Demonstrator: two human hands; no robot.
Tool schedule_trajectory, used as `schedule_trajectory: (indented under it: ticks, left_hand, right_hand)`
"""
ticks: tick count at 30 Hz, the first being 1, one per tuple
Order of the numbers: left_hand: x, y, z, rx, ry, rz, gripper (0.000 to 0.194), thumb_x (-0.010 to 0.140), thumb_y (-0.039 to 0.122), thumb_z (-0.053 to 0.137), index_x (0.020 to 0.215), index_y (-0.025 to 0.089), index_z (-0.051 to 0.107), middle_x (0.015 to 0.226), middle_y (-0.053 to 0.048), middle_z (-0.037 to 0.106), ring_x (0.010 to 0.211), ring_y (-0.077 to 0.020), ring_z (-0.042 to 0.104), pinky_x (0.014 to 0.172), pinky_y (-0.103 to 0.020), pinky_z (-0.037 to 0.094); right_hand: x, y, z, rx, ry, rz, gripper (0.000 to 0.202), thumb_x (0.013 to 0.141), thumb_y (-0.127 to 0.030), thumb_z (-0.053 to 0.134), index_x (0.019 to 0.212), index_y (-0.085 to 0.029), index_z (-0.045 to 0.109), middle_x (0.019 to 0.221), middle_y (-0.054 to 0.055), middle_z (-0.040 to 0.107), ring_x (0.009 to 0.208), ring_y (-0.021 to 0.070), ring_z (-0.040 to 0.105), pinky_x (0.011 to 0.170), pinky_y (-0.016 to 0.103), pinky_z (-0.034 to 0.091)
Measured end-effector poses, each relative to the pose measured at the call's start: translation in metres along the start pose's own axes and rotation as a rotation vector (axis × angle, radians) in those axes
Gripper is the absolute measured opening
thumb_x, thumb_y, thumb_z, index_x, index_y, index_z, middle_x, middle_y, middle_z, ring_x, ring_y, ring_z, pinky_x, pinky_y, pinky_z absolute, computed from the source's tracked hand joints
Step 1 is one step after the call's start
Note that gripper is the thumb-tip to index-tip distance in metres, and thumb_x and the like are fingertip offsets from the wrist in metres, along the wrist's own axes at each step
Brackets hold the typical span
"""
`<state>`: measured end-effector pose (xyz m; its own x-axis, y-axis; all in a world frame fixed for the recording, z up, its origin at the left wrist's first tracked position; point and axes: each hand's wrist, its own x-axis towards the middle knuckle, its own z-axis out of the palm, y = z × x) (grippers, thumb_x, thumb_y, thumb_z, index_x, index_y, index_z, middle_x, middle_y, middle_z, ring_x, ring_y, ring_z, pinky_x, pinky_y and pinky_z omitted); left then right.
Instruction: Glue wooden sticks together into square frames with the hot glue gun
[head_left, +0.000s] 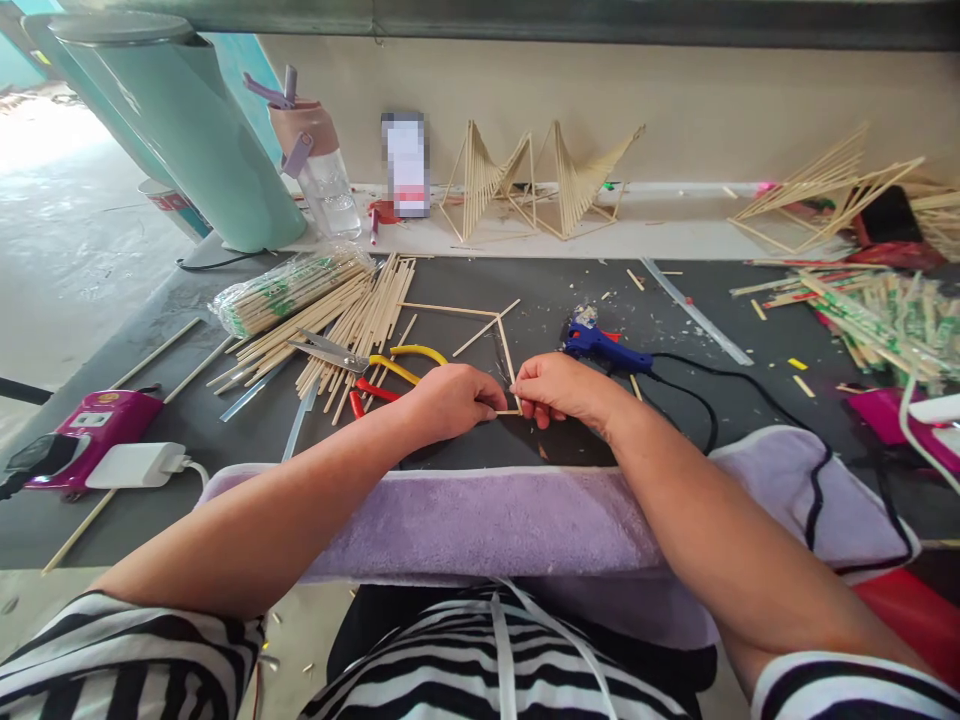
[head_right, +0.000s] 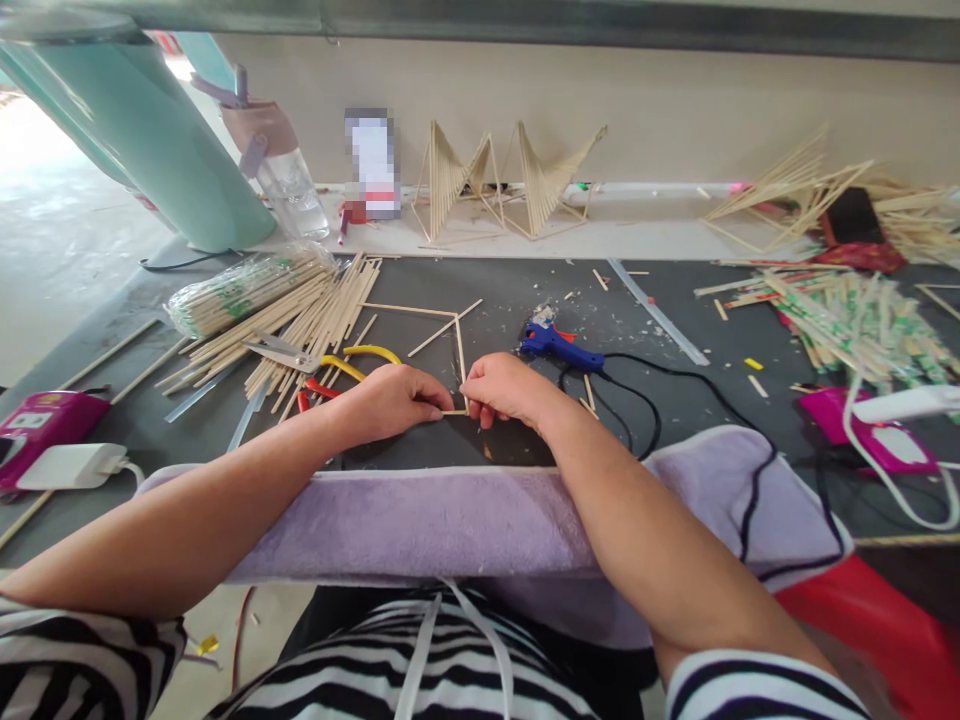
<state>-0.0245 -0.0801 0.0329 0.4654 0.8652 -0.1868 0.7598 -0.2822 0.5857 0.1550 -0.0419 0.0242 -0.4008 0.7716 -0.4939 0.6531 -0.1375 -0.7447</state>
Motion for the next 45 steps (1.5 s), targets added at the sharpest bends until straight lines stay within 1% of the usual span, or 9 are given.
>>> schedule_trajectory:
  ticks: [7, 14, 21, 27, 37, 45]
  left_hand:
    - [-0.0004, 0.0001, -0.0007, 0.018, -0.004, 0.006, 0.023, 0.075, 0.019, 0.057, 0.088, 0.023, 0.076, 0.080, 0.003, 0.073, 0.075, -0.0133, 0.061, 0.068, -0.024, 0.039]
    - [-0.0002, 0.0010, -0.0011, 0.021, 0.001, -0.003, 0.022, 0.076, 0.018, 0.058, 0.088, 0.024, 0.076, 0.083, 0.003, 0.073, 0.078, -0.0130, 0.062, 0.070, -0.023, 0.040]
    - [0.0000, -0.0002, 0.0002, 0.018, 0.008, 0.025, 0.022, 0.077, 0.018, 0.059, 0.089, 0.024, 0.076, 0.084, 0.003, 0.074, 0.078, -0.0124, 0.062, 0.070, -0.022, 0.040]
    - [-0.0001, 0.0006, -0.0008, 0.013, -0.001, 0.011, 0.022, 0.076, 0.017, 0.059, 0.089, 0.023, 0.076, 0.085, 0.003, 0.074, 0.079, -0.0126, 0.063, 0.070, -0.022, 0.041]
    - [0.0009, -0.0015, 0.0001, 0.020, 0.001, 0.032, 0.023, 0.077, 0.016, 0.059, 0.090, 0.023, 0.076, 0.086, 0.003, 0.074, 0.079, -0.0127, 0.063, 0.071, -0.022, 0.041]
    - [0.0011, -0.0013, -0.0011, 0.016, -0.007, 0.035, 0.024, 0.076, 0.015, 0.058, 0.088, 0.023, 0.076, 0.083, 0.003, 0.074, 0.076, -0.0123, 0.062, 0.070, -0.023, 0.041]
  right_hand:
    - [-0.0007, 0.0001, 0.0008, 0.004, -0.002, -0.016, 0.010, 0.072, -0.013, 0.052, 0.062, -0.016, 0.053, 0.059, 0.003, 0.064, 0.042, 0.0083, 0.056, 0.035, 0.017, 0.030]
    - [-0.0010, -0.0005, 0.0011, 0.025, 0.011, -0.015, 0.011, 0.072, -0.011, 0.051, 0.062, -0.016, 0.052, 0.055, 0.001, 0.063, 0.040, 0.0080, 0.056, 0.034, 0.016, 0.030]
    - [-0.0025, 0.0008, 0.0001, 0.024, 0.006, -0.033, 0.009, 0.071, -0.012, 0.052, 0.063, -0.016, 0.054, 0.056, 0.001, 0.063, 0.041, 0.0083, 0.056, 0.034, 0.016, 0.030]
    - [-0.0023, 0.0001, 0.0004, 0.021, 0.005, -0.037, 0.010, 0.071, -0.011, 0.051, 0.063, -0.015, 0.055, 0.055, 0.001, 0.063, 0.041, 0.0080, 0.056, 0.035, 0.016, 0.030]
    - [-0.0025, 0.0000, 0.0007, 0.020, 0.004, -0.044, 0.011, 0.073, -0.011, 0.052, 0.063, -0.016, 0.055, 0.055, 0.000, 0.063, 0.040, 0.0072, 0.055, 0.035, 0.016, 0.030]
    - [-0.0030, 0.0011, -0.0001, 0.019, 0.003, -0.046, 0.008, 0.072, -0.013, 0.053, 0.066, -0.016, 0.055, 0.057, 0.001, 0.064, 0.042, 0.0082, 0.056, 0.035, 0.017, 0.029]
